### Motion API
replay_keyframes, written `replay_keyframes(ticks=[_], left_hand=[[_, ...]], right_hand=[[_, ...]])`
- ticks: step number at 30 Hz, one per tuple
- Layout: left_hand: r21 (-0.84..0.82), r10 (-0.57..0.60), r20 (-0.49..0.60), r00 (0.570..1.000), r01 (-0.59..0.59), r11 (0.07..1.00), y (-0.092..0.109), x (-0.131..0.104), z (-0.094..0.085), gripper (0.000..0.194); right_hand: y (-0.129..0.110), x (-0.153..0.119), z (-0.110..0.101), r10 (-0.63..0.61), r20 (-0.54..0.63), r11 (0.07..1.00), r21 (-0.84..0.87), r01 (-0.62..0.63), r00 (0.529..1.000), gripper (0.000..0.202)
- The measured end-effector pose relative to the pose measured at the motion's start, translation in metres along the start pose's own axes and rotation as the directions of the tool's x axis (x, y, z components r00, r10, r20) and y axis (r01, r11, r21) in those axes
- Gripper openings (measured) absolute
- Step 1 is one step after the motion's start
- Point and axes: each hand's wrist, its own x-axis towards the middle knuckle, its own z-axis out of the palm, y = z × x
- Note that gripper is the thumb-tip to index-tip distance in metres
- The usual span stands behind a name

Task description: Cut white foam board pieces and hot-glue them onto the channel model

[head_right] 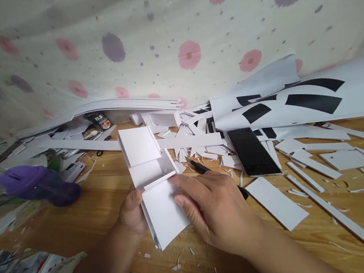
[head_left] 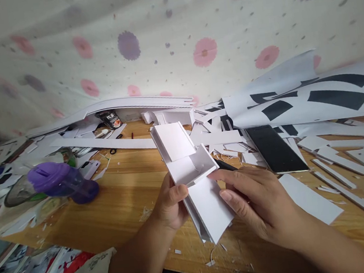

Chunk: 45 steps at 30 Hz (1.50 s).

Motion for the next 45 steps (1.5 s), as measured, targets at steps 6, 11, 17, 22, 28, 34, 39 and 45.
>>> replay_keyframes(ticks=[6,11,17,22,28,34,39,45], left_hand=[[-0.038,0.009,0.011,1.0,-0.009,0.999,0.0,-0.001,0.003,0.052],[-0.099,-0.024,-0.071,0.997,0.017,0.995,0.006,-0.002,0.006,0.051],[-0.077,-0.044,-0.115,0.992,0.035,0.996,0.009,-0.002,0.002,0.06],[-0.101,-0.045,-0.053,0.998,0.04,0.994,0.007,-0.001,0.006,0.054],[-0.084,-0.009,-0.016,1.0,0.008,0.996,0.005,0.001,0.005,0.042],[-0.08,-0.033,-0.013,0.999,0.032,0.996,0.004,0.0,0.006,0.044],[-0.052,-0.039,-0.007,0.999,0.038,0.998,0.004,0.0,0.007,0.05],[-0.053,-0.016,0.027,0.999,0.018,0.998,0.003,0.0,0.006,0.05]], right_hand=[[0.001,-0.002,0.002,-0.061,-0.059,0.994,-0.093,0.055,0.996,0.024],[0.005,-0.006,0.0,-0.025,-0.283,0.985,0.155,0.071,0.959,0.026],[0.01,-0.002,0.003,0.27,-0.276,0.855,0.509,-0.098,0.922,0.019],[0.01,0.002,0.009,0.31,-0.15,0.704,0.7,-0.121,0.939,0.011],[0.014,-0.005,0.012,0.322,-0.056,0.554,0.821,-0.14,0.945,0.01],[0.005,-0.002,0.002,0.166,-0.134,0.878,0.472,-0.084,0.977,0.027],[0.002,0.002,0.002,0.025,-0.16,0.959,0.284,0.021,0.987,0.035],[0.004,0.001,0.007,-0.036,-0.159,0.965,0.251,0.075,0.987,0.04]])
